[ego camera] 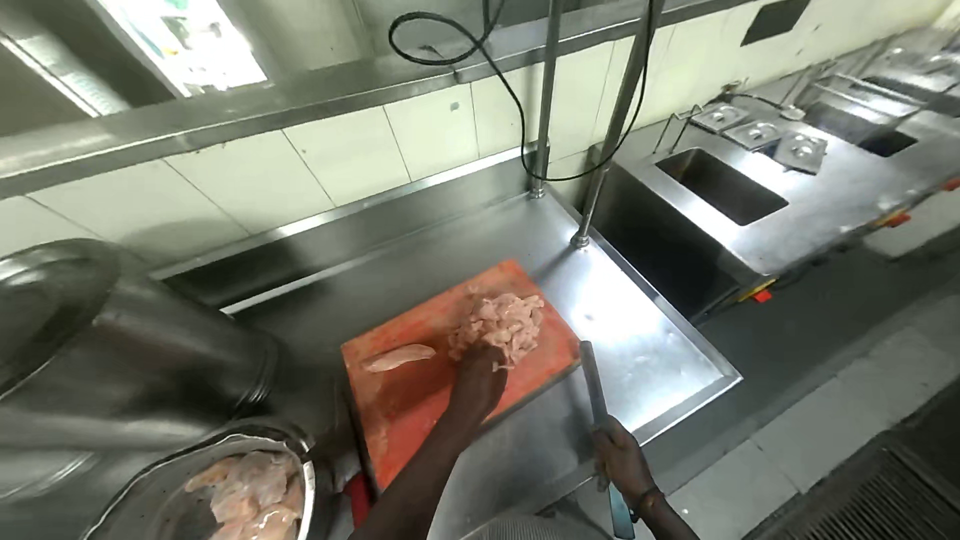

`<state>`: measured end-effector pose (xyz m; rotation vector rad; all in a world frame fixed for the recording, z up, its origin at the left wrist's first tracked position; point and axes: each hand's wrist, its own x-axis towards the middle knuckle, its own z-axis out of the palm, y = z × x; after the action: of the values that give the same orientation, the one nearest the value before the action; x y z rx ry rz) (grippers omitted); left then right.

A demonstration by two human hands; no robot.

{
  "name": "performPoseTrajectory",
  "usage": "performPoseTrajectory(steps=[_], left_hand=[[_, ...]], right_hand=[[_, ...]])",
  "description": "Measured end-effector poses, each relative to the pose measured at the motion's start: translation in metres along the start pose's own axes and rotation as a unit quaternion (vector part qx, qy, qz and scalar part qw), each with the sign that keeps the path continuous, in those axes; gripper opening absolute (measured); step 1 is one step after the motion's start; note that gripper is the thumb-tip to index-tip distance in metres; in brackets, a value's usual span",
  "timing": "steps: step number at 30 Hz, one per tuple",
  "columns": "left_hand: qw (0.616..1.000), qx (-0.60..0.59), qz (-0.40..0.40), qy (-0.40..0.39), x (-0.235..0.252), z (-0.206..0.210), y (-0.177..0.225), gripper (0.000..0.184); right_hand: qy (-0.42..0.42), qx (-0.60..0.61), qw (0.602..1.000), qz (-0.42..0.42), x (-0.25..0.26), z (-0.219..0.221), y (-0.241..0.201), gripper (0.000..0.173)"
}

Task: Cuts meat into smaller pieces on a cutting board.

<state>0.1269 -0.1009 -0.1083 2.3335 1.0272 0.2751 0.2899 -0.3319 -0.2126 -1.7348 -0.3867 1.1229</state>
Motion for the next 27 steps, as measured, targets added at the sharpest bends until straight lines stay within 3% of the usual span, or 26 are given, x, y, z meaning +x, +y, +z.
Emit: performPoseTrajectory(steps=[3,6,10,12,15,17,19,22,25,27], left_hand=[[0.986,0.135,0.100,-0.011,0.021,0.014,0.012,0.040],[0.949,0.281,0.129,-0.053,0.031,0.044,-0.008,0.065],[0.940,0.309,0.139,-0.030,0.030,0.051,-0.013,0.061],[0.953,0.266,0.145,-0.017,0.025,0.043,-0.004,0.056],[0.971,0.174,0.145,0.072,0.018,0.022,-0.011,0.043],[0.976,0.162,0.080,0.118,0.014,0.004,-0.035,0.041],[0.971,0.189,-0.041,0.140,0.009,-0.014,-0.073,0.045],[0.951,0.200,-0.231,0.052,-0.006,-0.049,-0.118,0.055],[0.941,0.196,-0.277,0.005,-0.015,-0.068,-0.140,0.039],[0.945,0.181,-0.268,-0.043,-0.018,-0.076,-0.130,0.034]], right_hand=[[-0.002,-0.016,1.000,-0.002,0.000,-0.001,0.002,0.023],[-0.008,-0.014,1.000,-0.008,-0.001,-0.001,0.002,0.022],[-0.011,-0.009,1.000,-0.012,-0.001,-0.001,0.003,0.021],[-0.005,-0.003,1.000,-0.010,-0.003,-0.003,0.003,0.020],[-0.007,-0.017,1.000,-0.019,-0.002,-0.003,0.004,0.021],[-0.011,-0.017,1.000,-0.022,-0.001,-0.003,0.006,0.020],[-0.012,-0.004,1.000,-0.022,0.000,-0.003,0.006,0.018],[-0.014,-0.001,1.000,-0.022,0.000,-0.003,0.005,0.017],[-0.012,0.000,1.000,-0.020,-0.001,-0.002,0.002,0.017],[-0.010,0.002,1.000,-0.016,-0.002,-0.001,0.001,0.015]])
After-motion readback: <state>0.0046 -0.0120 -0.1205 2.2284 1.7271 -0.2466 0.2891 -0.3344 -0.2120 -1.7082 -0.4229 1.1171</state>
